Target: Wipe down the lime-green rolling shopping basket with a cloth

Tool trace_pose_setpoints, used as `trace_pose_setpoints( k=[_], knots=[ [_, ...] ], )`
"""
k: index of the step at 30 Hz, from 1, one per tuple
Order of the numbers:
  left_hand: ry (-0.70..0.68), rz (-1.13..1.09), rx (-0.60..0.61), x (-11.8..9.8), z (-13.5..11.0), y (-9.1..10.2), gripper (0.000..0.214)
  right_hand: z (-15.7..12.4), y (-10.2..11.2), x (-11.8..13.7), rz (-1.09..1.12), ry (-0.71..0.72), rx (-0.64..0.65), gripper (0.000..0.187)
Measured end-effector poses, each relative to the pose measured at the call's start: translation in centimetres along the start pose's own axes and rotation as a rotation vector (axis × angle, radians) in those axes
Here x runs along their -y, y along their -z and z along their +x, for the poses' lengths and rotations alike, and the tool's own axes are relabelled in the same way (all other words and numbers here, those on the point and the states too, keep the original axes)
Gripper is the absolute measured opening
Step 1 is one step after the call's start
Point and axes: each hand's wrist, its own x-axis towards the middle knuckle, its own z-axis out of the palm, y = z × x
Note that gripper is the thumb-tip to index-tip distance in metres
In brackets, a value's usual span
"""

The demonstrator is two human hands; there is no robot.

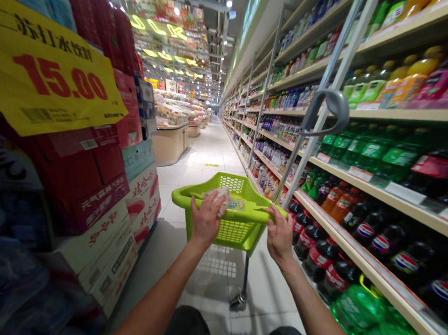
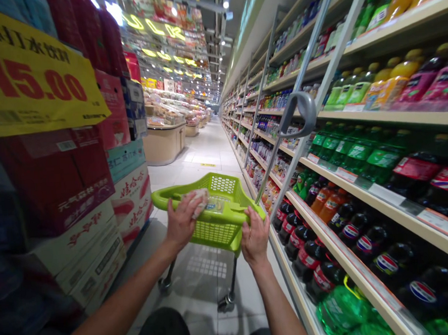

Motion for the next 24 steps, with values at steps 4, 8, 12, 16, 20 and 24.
trace_pose_setpoints(
  k=[4,8,12,16,20,24],
  knots=[
    [0.117,0.027,-0.049,-0.3,0.0,0.0,0.029,0.0,-0.2,0.5,0.017,-0.024,-0.025,0.040],
    [-0.146,-0.065,0.012,-4.8,-0.6,-1.5,0.022,0.0,-0.3,0.6,-0.002,-0.017,-0.033,0.039],
    [-0.130,-0.052,0.031,-4.4,-0.1,-1.4,0.024,-0.1,0.6,-0.2,-0.003,-0.013,-0.015,0.041],
    [0.079,0.026,0.011,-1.7,0.7,-0.5,0.029,-0.2,1.0,-0.3,0.016,-0.015,-0.018,0.042],
    [-0.070,-0.012,0.040,-4.5,0.1,-1.7,0.026,0.2,0.4,-0.1,0.030,-0.018,-0.041,0.042],
    [-0.223,-0.053,0.020,-6.8,-0.4,-2.7,0.020,1.0,0.3,-1.1,0.031,-0.072,-0.047,0.045]
  ],
)
